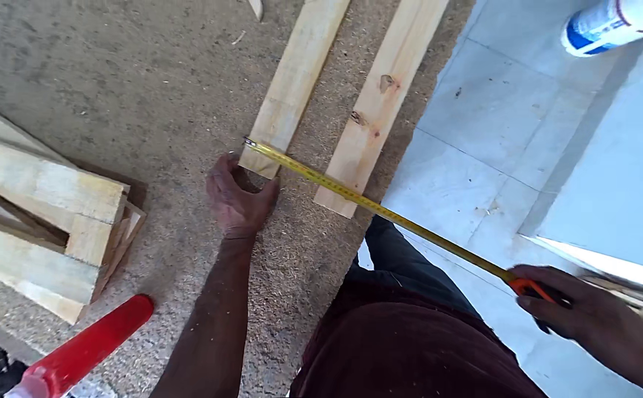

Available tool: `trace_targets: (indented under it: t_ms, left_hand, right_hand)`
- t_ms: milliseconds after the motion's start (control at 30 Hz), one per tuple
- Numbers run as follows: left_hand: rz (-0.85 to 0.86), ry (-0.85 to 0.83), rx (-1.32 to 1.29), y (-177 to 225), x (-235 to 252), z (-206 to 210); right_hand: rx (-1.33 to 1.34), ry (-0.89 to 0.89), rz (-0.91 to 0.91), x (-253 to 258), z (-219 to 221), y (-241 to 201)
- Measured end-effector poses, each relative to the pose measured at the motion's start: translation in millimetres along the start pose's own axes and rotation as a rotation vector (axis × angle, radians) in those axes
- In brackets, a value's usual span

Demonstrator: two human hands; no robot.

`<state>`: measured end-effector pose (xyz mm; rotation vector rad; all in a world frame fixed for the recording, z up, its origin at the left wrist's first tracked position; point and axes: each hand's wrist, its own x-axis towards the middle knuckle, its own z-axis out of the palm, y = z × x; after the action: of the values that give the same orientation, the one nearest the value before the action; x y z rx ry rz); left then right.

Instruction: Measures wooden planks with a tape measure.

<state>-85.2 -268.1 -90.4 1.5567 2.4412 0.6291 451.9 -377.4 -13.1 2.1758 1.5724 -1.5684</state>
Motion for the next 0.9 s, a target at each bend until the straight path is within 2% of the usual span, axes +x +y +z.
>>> trace_targets:
  t_ms: [100, 267, 467, 700, 900]
  left_hand:
    - [0.011, 0.003, 0.001, 0.2, 0.0, 0.4]
    - [0.02, 0.015, -0.006, 0.0, 0.3, 1.4]
    - [0.039, 0.034, 0.012, -0.7, 0.2, 2.8]
    - [0.031, 0.022, 0.004, -1.5, 0.4, 2.2]
    - [0.034, 0.017, 0.011, -1.8, 1.0, 1.2]
  right_hand:
    - [-0.014, -0.076, 0.016, -11.7, -23.0, 10.8]
    - [-0.029, -0.09, 0.046, -23.6, -39.2, 21.9]
    - [-0.035, -0.067, 0.118, -20.1, -38.1, 18.9]
    - [-0.058, -0.045, 0.062, -13.5, -34.1, 23.6]
    - [-0.039, -0.028, 0.082, -16.4, -32.5, 9.4]
